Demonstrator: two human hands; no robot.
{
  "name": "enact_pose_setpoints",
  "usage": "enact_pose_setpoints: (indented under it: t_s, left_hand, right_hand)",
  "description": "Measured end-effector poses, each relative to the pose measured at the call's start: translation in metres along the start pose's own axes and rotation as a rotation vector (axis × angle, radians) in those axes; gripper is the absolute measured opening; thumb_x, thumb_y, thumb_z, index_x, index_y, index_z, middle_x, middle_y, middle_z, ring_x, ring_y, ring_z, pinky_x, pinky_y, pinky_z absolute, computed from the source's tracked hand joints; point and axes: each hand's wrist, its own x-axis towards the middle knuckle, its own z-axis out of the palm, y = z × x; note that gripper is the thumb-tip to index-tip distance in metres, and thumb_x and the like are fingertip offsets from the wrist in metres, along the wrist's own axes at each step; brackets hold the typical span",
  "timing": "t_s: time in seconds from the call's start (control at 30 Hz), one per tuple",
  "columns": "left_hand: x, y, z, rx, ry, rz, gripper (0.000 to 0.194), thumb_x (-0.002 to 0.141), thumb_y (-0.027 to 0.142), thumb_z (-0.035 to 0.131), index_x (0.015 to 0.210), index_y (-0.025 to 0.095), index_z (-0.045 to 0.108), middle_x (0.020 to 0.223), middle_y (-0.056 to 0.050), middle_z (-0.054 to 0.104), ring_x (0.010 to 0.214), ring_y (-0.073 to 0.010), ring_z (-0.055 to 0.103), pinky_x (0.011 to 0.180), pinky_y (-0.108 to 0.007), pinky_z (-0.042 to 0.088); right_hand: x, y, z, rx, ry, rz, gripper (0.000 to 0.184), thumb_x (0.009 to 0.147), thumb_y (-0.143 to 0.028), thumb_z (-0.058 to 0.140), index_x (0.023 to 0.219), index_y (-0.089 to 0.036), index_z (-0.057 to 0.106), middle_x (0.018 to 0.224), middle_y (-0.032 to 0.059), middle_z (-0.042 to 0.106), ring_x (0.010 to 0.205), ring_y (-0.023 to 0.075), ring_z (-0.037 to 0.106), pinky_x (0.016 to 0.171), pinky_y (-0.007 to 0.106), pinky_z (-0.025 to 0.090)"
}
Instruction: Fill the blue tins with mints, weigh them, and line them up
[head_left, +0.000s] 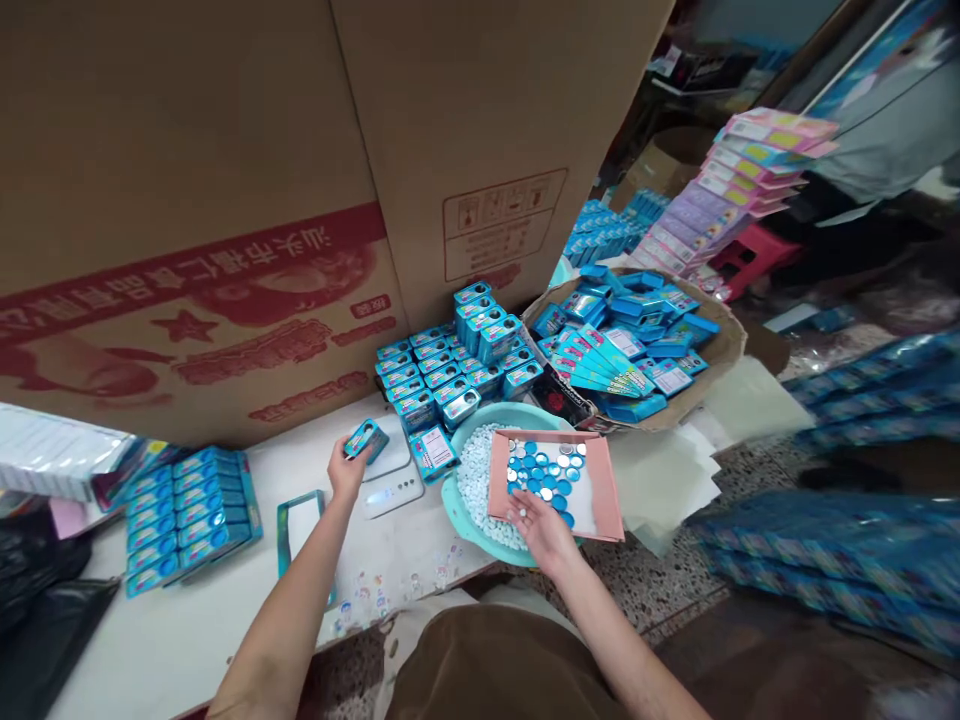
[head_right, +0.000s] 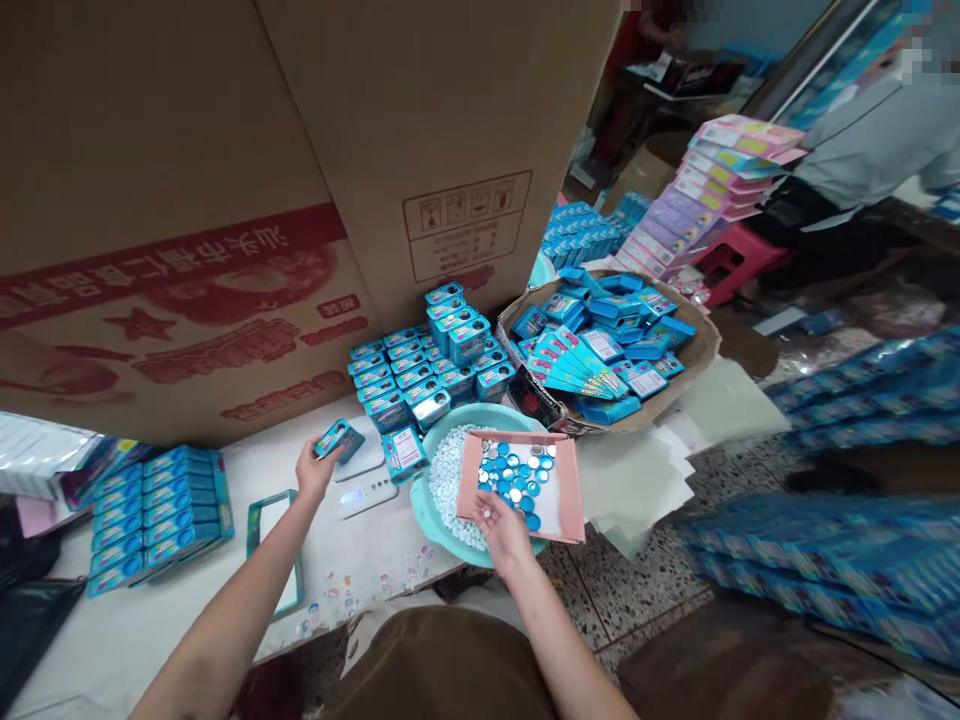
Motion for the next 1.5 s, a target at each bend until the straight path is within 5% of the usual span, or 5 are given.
enact_pose_setpoints:
  t_s: [0.27,0.7,1.2,1.33,1.5]
  left_hand:
    - [-0.007,-0.032,-0.012,0.096,-0.082,0.036,0.09,0.054,0.046,0.075,0.132,0.02,0.037,0.121,-0.013,0.056,0.116,-0.0285,0.049,0.094,-0.042,0.041]
    - [-0.075,-0.08,-0.069,0.213,-0.057,-0.059,0.071,0.061,0.052,0.067,0.121,0.018,0.049,0.113,-0.013,0.062,0.11,-0.0298,0.054,0.093,-0.045,0.042]
    - [-0.009,-0.03,-0.037,0.192,-0.073,0.17,0.061,0.064,0.047,0.068,0.116,0.02,0.053,0.114,-0.01,0.061,0.111,-0.0271,0.053,0.093,-0.041,0.041]
    - [-0.005,-0.024,-0.032,0.168,-0.072,0.18,0.061,0.063,0.046,0.069,0.116,0.02,0.053,0.113,-0.01,0.061,0.111,-0.0271,0.053,0.092,-0.04,0.042]
    - [-0.033,-0.035,-0.038,0.086,-0.055,0.128,0.057,0.066,0.047,0.066,0.115,0.021,0.053,0.116,-0.009,0.061,0.111,-0.026,0.053,0.091,-0.04,0.043]
  right_hand:
    - [0.005,0.003,-0.004,-0.031,0.015,0.009,0.015,0.081,-0.021,0.057,0.071,-0.016,0.067,0.081,0.0062,0.071,0.081,0.0137,0.066,0.073,0.022,0.055]
    - [0.012,0.001,0.004,-0.096,0.013,0.013,0.011,0.078,-0.017,0.058,0.071,-0.014,0.067,0.078,0.0065,0.07,0.079,0.0145,0.067,0.072,0.022,0.055]
    - [0.015,0.011,-0.011,-0.157,-0.035,-0.112,0.013,0.061,-0.015,0.072,0.073,-0.016,0.068,0.088,0.0068,0.07,0.091,0.0183,0.066,0.082,0.027,0.055]
    - [0.001,0.01,0.008,-0.266,-0.13,-0.23,0.026,0.055,-0.023,0.079,0.078,-0.016,0.069,0.086,0.0064,0.071,0.087,0.0203,0.067,0.079,0.03,0.055]
    - [-0.011,0.009,0.074,-0.563,-0.365,-0.421,0.037,0.064,-0.043,0.072,0.091,-0.018,0.066,0.08,0.0044,0.071,0.068,0.0166,0.066,0.065,0.028,0.052]
